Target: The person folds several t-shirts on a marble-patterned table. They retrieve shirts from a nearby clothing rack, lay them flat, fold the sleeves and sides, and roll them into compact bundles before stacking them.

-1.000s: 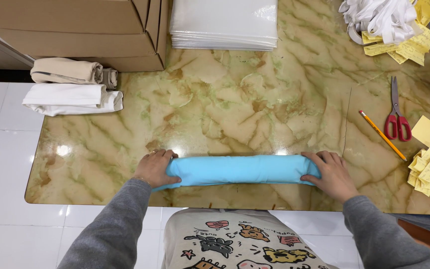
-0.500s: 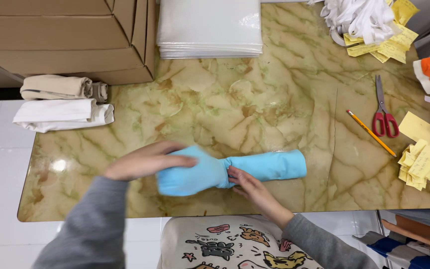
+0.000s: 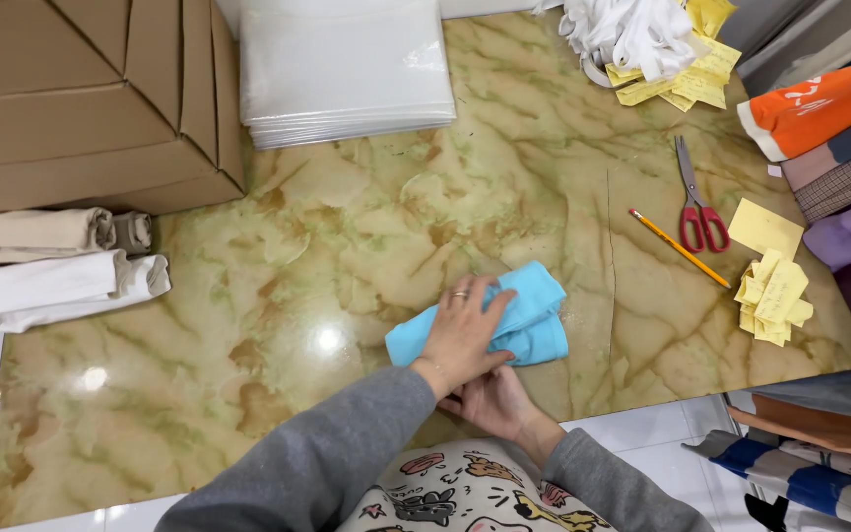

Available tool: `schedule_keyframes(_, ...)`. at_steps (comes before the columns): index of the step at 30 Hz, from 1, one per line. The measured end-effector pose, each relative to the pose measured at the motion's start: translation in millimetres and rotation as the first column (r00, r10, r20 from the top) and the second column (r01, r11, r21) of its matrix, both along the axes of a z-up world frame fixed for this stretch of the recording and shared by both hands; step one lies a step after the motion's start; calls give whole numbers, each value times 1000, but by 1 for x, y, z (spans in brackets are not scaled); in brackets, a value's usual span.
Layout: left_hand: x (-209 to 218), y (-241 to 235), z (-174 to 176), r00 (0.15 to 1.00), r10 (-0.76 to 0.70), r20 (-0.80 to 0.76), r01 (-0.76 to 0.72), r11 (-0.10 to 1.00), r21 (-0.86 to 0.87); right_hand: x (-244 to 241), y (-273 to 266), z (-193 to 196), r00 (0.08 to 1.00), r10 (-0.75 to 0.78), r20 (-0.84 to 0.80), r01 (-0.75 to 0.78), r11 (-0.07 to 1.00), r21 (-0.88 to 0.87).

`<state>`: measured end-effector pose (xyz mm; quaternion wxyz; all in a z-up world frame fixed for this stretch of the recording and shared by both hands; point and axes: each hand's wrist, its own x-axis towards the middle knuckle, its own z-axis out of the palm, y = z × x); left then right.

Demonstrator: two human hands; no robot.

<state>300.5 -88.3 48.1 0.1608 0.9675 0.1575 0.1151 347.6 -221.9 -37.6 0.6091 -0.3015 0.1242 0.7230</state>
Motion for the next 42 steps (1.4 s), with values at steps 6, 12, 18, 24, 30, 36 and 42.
schedule_keyframes(6,-11,6,-29,975,26,-223,-24,1000,11,8,-6,-22,997,44,61,-46,998,29)
schedule_keyframes(12,4,-39,-55,988,42,-148,7,948,318,17,-2,-19,960,-13,278,86,964,-250)
schedule_keyframes(18,15,-29,-62,977,-14,-213,102,907,408,86,-36,97,534,687,493,-329,706,-628)
schedule_keyframes(24,-24,-10,-37,981,-179,76,155,955,251,126,-19,168,642,519,564,27,720,-694)
schedule_keyframes(30,-124,31,-30,969,138,207,-178,966,189,89,61,105,520,483,704,95,787,-609)
schedule_keyframes(36,-287,99,-50,831,509,226,-554,792,255,-30,181,89,243,684,688,-248,729,-637)
schedule_keyframes(42,-473,170,-46,672,702,237,-737,602,307,-199,290,24,174,626,760,-477,729,-491)
